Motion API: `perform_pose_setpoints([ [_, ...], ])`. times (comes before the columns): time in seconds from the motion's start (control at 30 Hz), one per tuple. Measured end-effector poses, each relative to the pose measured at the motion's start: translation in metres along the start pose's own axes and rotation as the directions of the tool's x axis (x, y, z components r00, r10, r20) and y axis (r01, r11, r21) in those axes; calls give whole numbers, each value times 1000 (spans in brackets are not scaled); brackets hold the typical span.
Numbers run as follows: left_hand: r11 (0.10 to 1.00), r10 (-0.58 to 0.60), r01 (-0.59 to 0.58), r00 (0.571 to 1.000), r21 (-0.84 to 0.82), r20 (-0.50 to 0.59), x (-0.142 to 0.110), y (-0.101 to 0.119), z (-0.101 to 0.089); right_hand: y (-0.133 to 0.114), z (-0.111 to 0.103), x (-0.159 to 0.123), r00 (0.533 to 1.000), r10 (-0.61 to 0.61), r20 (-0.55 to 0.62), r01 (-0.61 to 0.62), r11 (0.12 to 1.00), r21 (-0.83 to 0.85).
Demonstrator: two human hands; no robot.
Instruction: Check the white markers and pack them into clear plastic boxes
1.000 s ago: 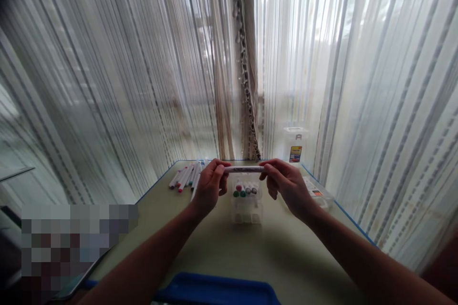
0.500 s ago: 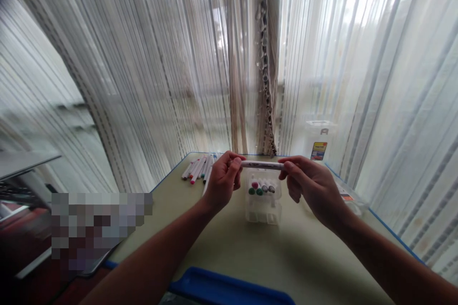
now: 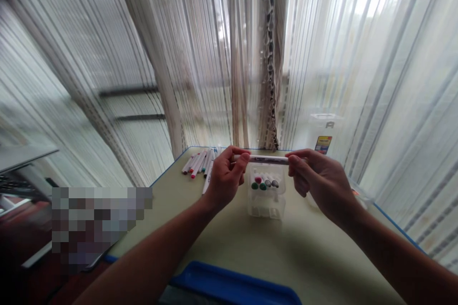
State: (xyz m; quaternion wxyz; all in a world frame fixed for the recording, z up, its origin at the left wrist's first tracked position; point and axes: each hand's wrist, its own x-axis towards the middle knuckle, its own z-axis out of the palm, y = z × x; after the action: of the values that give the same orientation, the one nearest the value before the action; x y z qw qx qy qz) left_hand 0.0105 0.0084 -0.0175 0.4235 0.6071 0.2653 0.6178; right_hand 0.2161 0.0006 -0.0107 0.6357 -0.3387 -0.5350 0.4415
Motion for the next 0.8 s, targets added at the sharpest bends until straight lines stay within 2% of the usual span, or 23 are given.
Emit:
perform_pose_setpoints([
  [0.13, 999, -33, 33, 999, -21, -5, -1, 4, 1, -3, 1, 0, 999, -23, 23, 23, 1000, 17],
  [0.33, 984, -113, 106, 993, -142, -38, -2, 10, 4, -3, 1, 1, 993, -78, 86, 74, 996, 44],
  [0.57, 984, -125, 110, 986, -138, -110, 0, 10, 3, -5, 2, 2, 992, -54, 116, 41, 993, 112],
  [0.8, 996, -56, 52, 997, -69, -56, 1, 11, 0, -4, 3, 2, 989, -99, 110, 89, 992, 86],
])
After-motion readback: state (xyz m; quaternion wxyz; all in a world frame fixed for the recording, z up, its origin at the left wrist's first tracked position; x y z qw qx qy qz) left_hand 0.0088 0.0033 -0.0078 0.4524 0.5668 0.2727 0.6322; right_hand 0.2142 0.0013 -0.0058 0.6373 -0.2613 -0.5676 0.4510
